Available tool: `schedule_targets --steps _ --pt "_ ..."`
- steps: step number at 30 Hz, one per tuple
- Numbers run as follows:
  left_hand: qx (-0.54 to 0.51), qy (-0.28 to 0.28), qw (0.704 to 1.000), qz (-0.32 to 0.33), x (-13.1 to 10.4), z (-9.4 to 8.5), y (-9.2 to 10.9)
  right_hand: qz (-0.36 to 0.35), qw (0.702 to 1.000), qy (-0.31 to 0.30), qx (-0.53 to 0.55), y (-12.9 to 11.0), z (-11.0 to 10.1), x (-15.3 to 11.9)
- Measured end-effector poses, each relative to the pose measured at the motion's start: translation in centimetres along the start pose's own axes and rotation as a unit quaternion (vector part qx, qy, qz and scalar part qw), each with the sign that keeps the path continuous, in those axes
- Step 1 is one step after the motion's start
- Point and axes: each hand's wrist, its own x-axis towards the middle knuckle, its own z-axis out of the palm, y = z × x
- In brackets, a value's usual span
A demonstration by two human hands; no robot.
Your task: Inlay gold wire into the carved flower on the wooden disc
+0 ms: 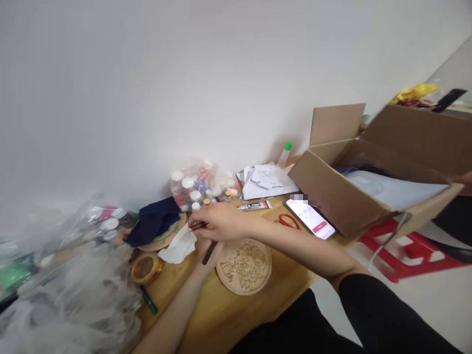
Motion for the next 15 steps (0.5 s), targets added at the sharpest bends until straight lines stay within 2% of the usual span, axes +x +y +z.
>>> schedule_targets --steps 2,5,9,15 --pt "-0.001 0.004 1.000 -0.024 -0.2 -0.1 0.0 0.060 0.994 0.084 0.042 2.0 -0.3 -2.7" --pt "-0.005 0.021 0.998 -0.051 -0.6 -0.2 0.2 0.170 0.961 0.209 0.061 5.3 0.8 -6.0" --pt "0.002 0.045 0.997 -0.067 -0.7 -0.1 0.8 0.234 0.929 0.279 0.066 8.7 3.4 -8.7" --pt "0.016 0.062 0.995 -0.077 -0.9 0.0 1.7 0.279 0.896 0.333 0.094 11.1 6.4 -10.5"
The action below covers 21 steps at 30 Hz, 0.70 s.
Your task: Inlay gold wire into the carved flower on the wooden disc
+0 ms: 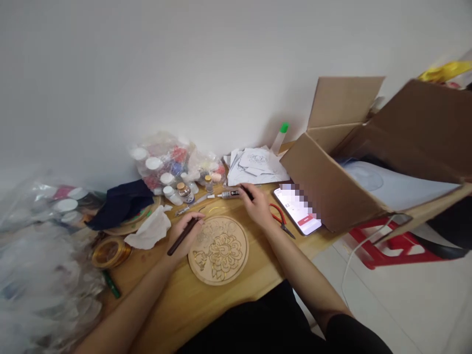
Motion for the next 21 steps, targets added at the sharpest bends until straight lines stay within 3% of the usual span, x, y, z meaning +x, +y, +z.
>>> schedule_targets --steps 6,10,14,21 --pt "-0.004 -0.001 1.000 -0.007 -0.05 0.08 -0.26 0.057 0.984 0.026 0.164 0.71 -0.54 -0.08" --pt "-0.023 -0.004 1.000 0.003 -0.05 0.15 -0.64 0.082 0.974 0.040 0.206 0.51 -0.67 -0.01" --pt "-0.042 -0.012 0.999 0.006 -0.14 0.14 -0.72 0.064 0.973 0.018 0.220 0.80 -0.28 0.08" --pt "-0.060 -0.021 0.998 0.007 -0.13 0.10 -0.63 0.077 0.961 -0.084 0.253 0.30 -0.08 0.28"
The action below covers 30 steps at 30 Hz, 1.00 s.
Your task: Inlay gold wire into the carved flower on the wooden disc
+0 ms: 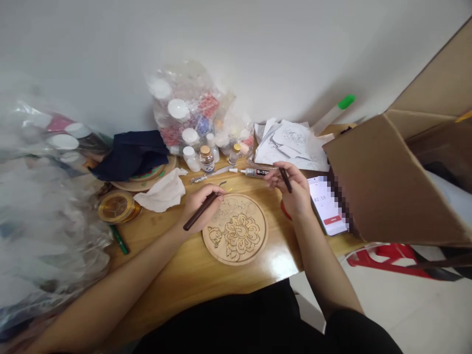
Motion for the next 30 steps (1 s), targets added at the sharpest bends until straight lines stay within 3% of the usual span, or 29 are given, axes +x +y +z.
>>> schedule_targets --steps 8,13,20,30 --pt "0.007 -0.004 0.998 0.068 0.2 -0.2 -0.2 -0.079 0.995 -0.038 -0.042 1.2 1.7 -0.8" --pt "0.002 -0.003 0.996 0.094 0.2 -0.2 -0.4 -0.105 0.980 -0.082 -0.148 1.5 2.5 -0.8" --pt "0.005 -0.001 0.992 0.123 0.3 -0.1 -0.6 -0.217 0.944 -0.059 -0.242 1.9 3.2 -0.5" --pt "0.049 -0.009 0.986 0.160 0.1 0.2 -0.9 -0.228 0.928 -0.048 -0.290 1.2 4.4 -1.6"
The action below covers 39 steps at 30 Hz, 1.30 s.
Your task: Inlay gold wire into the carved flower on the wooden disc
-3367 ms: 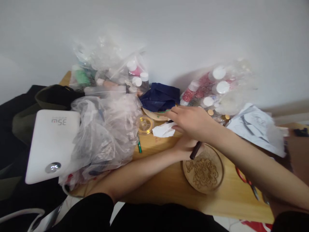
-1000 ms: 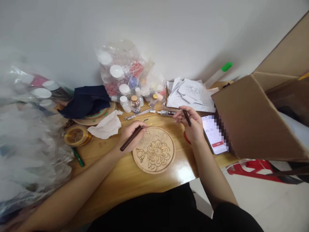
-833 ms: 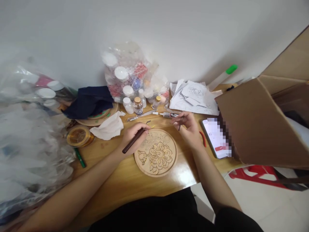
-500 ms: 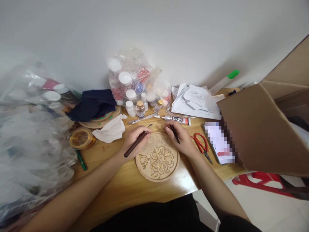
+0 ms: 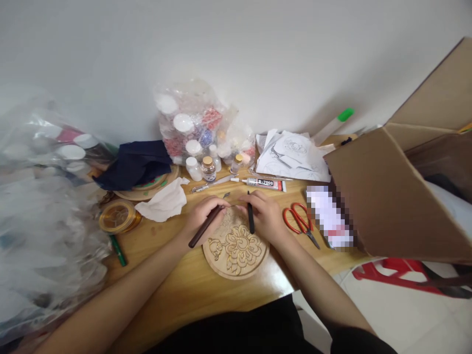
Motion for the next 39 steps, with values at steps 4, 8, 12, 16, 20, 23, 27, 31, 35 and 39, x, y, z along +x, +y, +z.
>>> schedule_targets --steps 4,8,12,16,20,23,27,31,35,39 --pt "0.021 0.007 0.999 0.028 0.0 0.1 0.1 0.016 0.998 -0.028 -0.056 -0.5 -0.3 -0.3" --pt "0.041 0.030 0.996 0.076 -0.1 0.2 0.0 0.027 0.997 -0.048 -0.051 -0.7 -0.3 -0.3" --pt "0.092 0.061 0.985 0.130 -0.4 0.3 0.0 0.016 0.998 -0.065 -0.013 -0.8 -0.4 -0.2" --pt "0.173 0.055 0.968 0.173 -0.5 0.2 0.3 0.017 0.994 -0.111 0.014 -0.8 -1.1 -0.3" --pt "0.190 0.026 0.964 0.184 -0.6 0.3 0.2 0.031 0.988 -0.150 0.028 -1.0 -1.9 -0.5" --pt "0.190 0.018 0.964 0.186 -0.7 0.4 -0.2 0.036 0.985 -0.164 0.043 -1.1 -2.3 -0.5" --pt "0.200 0.008 0.961 0.192 -0.9 0.5 -0.3 0.043 0.983 -0.166 0.065 -1.3 -2.7 -0.4" --pt "0.213 0.004 0.955 0.207 -0.8 0.4 0.0 0.035 0.983 -0.160 0.078 -1.2 -3.0 -0.4" --pt "0.223 -0.001 0.948 0.228 -0.8 0.2 0.3 0.034 0.984 -0.155 0.084 -1.0 -2.8 -0.4" --pt "0.226 -0.006 0.945 0.236 -0.7 0.1 0.6 0.027 0.985 -0.155 0.075 -1.0 -2.5 -0.5"
